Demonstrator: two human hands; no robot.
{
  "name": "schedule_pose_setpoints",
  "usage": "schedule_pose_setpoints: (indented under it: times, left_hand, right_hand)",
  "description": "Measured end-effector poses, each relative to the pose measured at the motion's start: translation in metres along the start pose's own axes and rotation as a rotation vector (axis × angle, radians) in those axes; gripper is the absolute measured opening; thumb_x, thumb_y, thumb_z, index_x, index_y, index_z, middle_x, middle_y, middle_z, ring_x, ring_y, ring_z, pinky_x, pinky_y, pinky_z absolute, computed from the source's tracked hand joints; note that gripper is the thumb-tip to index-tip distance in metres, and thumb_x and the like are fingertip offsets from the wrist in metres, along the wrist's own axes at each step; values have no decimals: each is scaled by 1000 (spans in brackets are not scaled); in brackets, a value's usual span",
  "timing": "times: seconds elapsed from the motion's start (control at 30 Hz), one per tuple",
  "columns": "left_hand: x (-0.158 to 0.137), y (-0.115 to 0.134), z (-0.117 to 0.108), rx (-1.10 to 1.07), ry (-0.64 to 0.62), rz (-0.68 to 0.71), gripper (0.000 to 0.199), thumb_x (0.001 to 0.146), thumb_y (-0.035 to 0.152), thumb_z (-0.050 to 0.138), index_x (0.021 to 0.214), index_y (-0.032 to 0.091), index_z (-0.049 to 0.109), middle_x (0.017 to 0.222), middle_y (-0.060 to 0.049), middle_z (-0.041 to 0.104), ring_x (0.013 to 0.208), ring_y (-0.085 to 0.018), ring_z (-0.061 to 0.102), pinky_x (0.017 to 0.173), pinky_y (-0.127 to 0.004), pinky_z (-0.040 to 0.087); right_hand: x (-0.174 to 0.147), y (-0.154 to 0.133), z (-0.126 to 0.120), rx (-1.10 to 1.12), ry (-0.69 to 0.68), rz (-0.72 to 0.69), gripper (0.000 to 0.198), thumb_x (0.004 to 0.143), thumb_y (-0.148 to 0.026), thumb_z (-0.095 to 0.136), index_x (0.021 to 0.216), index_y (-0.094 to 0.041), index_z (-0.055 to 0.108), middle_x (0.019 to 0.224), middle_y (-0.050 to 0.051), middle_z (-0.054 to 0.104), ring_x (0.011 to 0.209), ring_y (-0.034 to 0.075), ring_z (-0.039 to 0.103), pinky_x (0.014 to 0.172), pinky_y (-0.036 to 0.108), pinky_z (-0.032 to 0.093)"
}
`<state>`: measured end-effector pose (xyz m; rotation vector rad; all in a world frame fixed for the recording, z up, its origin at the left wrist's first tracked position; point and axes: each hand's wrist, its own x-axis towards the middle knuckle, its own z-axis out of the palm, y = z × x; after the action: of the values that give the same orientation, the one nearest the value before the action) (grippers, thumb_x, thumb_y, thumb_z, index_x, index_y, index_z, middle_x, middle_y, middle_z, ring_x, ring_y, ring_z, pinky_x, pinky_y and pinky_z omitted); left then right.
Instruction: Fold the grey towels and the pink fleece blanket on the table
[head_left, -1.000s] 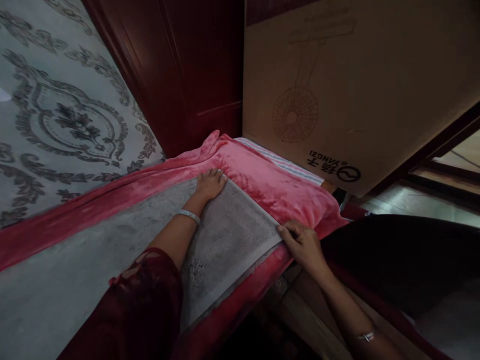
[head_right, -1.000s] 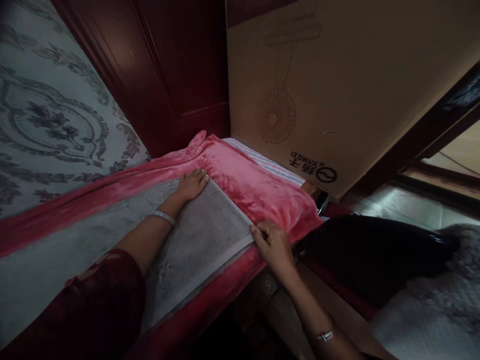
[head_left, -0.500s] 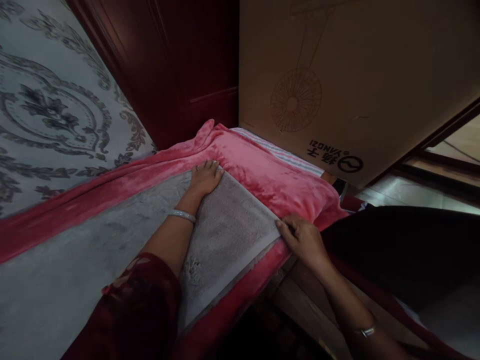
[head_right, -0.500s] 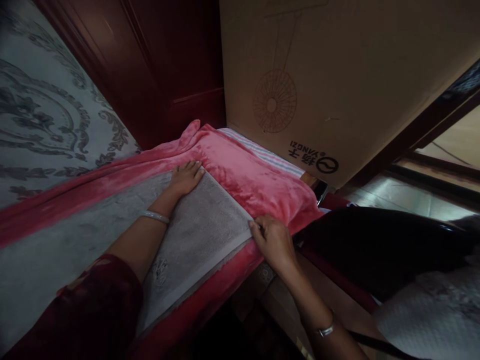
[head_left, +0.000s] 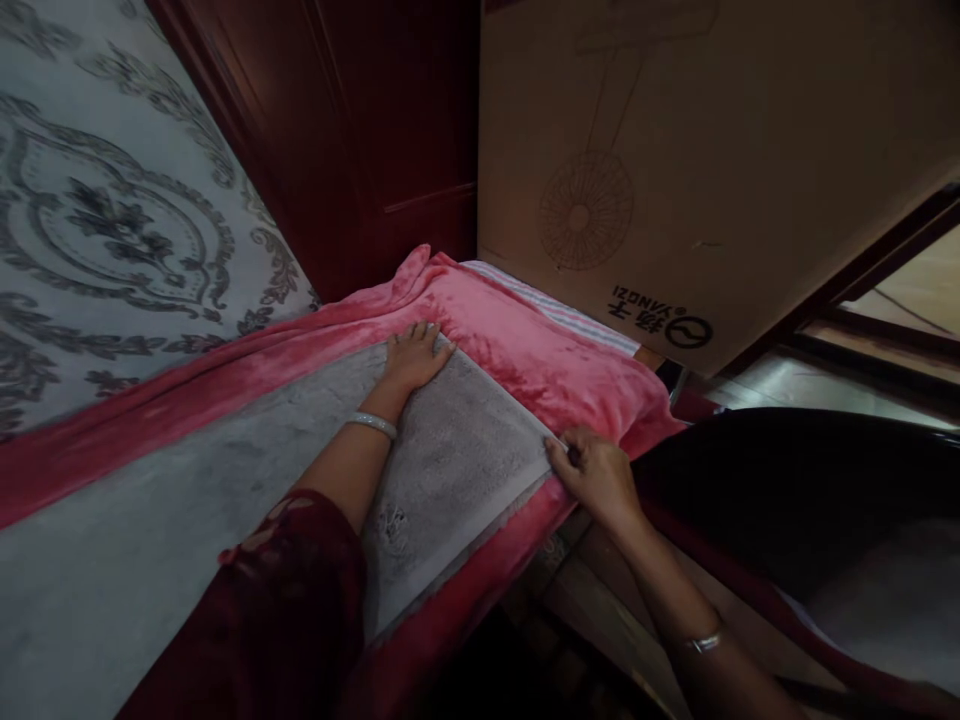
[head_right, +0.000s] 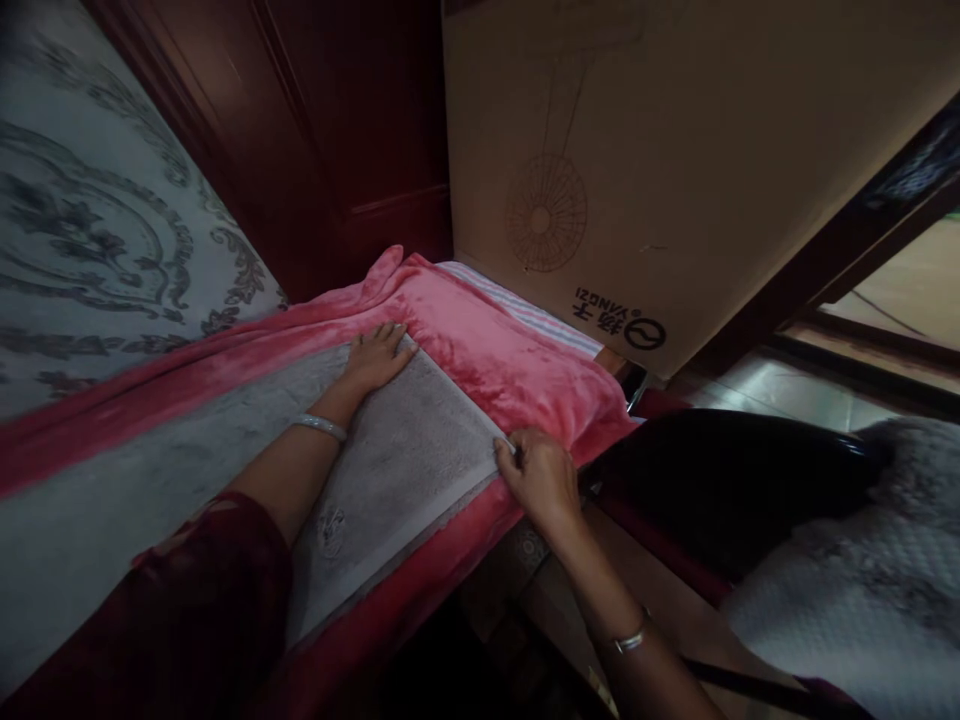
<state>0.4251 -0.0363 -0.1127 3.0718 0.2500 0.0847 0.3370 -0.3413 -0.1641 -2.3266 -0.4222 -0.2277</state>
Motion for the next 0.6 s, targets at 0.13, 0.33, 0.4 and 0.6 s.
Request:
schedule_pose_setpoints:
  times: [0.13, 0.33, 0.4, 0.6]
  left_hand:
    - [-4, 2, -14, -31, -111, -23, 74, 101, 57, 30, 164, 19, 23, 172, -12, 15, 159, -31, 15, 126, -59, 15]
    - [-38, -11, -31, -34, -43, 133, 58, 104, 41, 31, 159, 22, 37, 170, -9, 27, 158, -26, 19, 128, -55, 13]
    - [-48, -18, -32, -31, -42, 180, 56, 104, 39, 32, 157, 24, 41, 169, -8, 29, 158, -26, 21, 128, -54, 14]
    - [-52, -19, -25, -19, -68, 119, 59, 104, 43, 32, 161, 28, 33, 171, -6, 23, 158, -32, 18, 126, -64, 11]
  right_hand:
    - [3, -2, -1, -14, -38, 32, 36, 86, -48, 49, 60, -23, 48, 56, 1, 50, 54, 16, 49, 53, 27, 29]
    - [9, -24, -25, -208, -111, 44, 28, 93, -41, 54, 82, -19, 66, 81, 9, 67, 78, 25, 62, 65, 32, 44]
    - [15, -47, -25, -254, -22, -75, 33, 97, -39, 51, 111, -15, 70, 108, 17, 69, 103, 31, 62, 84, 39, 50]
    - [34, -102, 27, -359, -308, -403, 66, 101, -50, 51, 159, -21, 39, 166, 13, 30, 153, 34, 24, 123, 58, 21]
